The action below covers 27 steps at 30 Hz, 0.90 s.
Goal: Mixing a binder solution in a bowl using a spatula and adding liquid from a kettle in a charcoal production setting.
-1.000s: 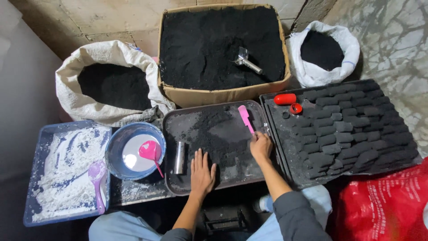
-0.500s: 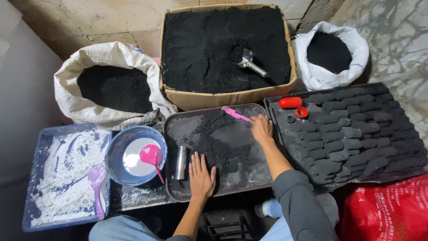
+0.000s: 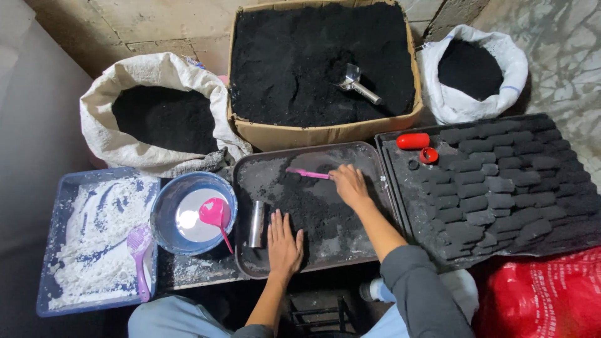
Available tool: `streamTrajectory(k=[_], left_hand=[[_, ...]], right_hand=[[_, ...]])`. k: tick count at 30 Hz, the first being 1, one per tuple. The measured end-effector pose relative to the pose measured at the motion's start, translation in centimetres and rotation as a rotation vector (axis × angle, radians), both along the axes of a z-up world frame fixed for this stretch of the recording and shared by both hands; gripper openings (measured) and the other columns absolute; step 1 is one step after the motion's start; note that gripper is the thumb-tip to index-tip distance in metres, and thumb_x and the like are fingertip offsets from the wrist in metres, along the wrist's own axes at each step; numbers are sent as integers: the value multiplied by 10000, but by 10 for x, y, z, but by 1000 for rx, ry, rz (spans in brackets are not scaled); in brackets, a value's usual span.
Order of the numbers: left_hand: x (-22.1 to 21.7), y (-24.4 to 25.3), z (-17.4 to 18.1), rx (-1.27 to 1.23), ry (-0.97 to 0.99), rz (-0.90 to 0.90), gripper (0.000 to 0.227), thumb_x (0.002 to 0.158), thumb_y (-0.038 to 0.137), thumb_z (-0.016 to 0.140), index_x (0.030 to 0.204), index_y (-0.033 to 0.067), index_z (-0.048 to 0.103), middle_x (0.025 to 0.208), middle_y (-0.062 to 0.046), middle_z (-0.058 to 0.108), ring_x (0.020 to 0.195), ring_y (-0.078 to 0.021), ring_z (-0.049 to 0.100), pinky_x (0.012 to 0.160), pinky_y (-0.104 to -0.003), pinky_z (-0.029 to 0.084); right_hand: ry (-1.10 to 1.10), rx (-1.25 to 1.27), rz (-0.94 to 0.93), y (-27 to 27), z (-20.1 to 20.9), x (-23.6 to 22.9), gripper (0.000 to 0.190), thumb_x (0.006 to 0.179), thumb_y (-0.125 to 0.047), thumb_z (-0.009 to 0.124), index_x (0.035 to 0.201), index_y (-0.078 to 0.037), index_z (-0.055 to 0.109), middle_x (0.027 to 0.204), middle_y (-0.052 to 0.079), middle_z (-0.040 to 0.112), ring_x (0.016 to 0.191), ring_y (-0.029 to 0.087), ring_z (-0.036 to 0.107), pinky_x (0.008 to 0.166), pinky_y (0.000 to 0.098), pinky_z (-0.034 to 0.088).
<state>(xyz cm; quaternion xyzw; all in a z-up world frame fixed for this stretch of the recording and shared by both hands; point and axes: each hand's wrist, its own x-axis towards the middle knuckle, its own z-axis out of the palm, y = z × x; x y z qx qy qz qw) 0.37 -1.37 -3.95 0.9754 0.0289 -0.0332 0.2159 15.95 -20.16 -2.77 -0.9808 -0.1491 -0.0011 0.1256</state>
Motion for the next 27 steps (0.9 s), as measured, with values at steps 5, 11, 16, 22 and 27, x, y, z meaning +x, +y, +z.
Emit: streamTrajectory(k=[5, 11, 16, 22, 27], left_hand=[[-2, 0, -8, -13, -36, 15, 558, 918, 416, 281, 1350, 68, 224, 1452, -160, 108, 1349, -268, 86, 1087, -386, 60], [0, 0, -8, -46, -85, 16, 556, 921, 404, 298, 1350, 57, 228, 1445, -164, 136, 1345, -274, 110, 1085, -389, 74], [-1, 0, -8, -24, -93, 20, 551, 917, 400, 306, 1346, 59, 239, 1442, -158, 155, 1345, -267, 120, 1085, -386, 81], [0, 1, -9, -39, -90, 24, 542, 921, 389, 292, 1346, 57, 239, 1443, -161, 153, 1343, -268, 124, 1085, -387, 82], [-1, 2, -7, -58, -85, 27, 514, 930, 349, 292, 1348, 54, 237, 1437, -156, 175, 1338, -262, 144, 1086, -382, 89]], right_hand=[[-103, -10, 127, -9, -5, -40, 145, 875, -180, 486, 903, -158, 626, 815, 21, 534, 754, 189, 475, 653, 305, 364], [-258, 48, -3, -35, -22, -53, 111, 866, -202, 514, 916, -209, 613, 853, -3, 538, 813, 186, 500, 658, 312, 395], [-148, 92, -328, -55, -37, -30, 170, 900, -287, 464, 997, -240, 595, 888, -9, 547, 890, 215, 495, 763, 372, 413], [-261, -7, -474, -2, 2, -21, 186, 817, -207, 532, 989, -185, 600, 1028, 22, 486, 962, 233, 419, 753, 374, 369], [47, 444, 237, 72, 43, -50, 281, 835, -160, 553, 1089, -49, 596, 1104, 227, 544, 1083, 373, 485, 892, 436, 402]])
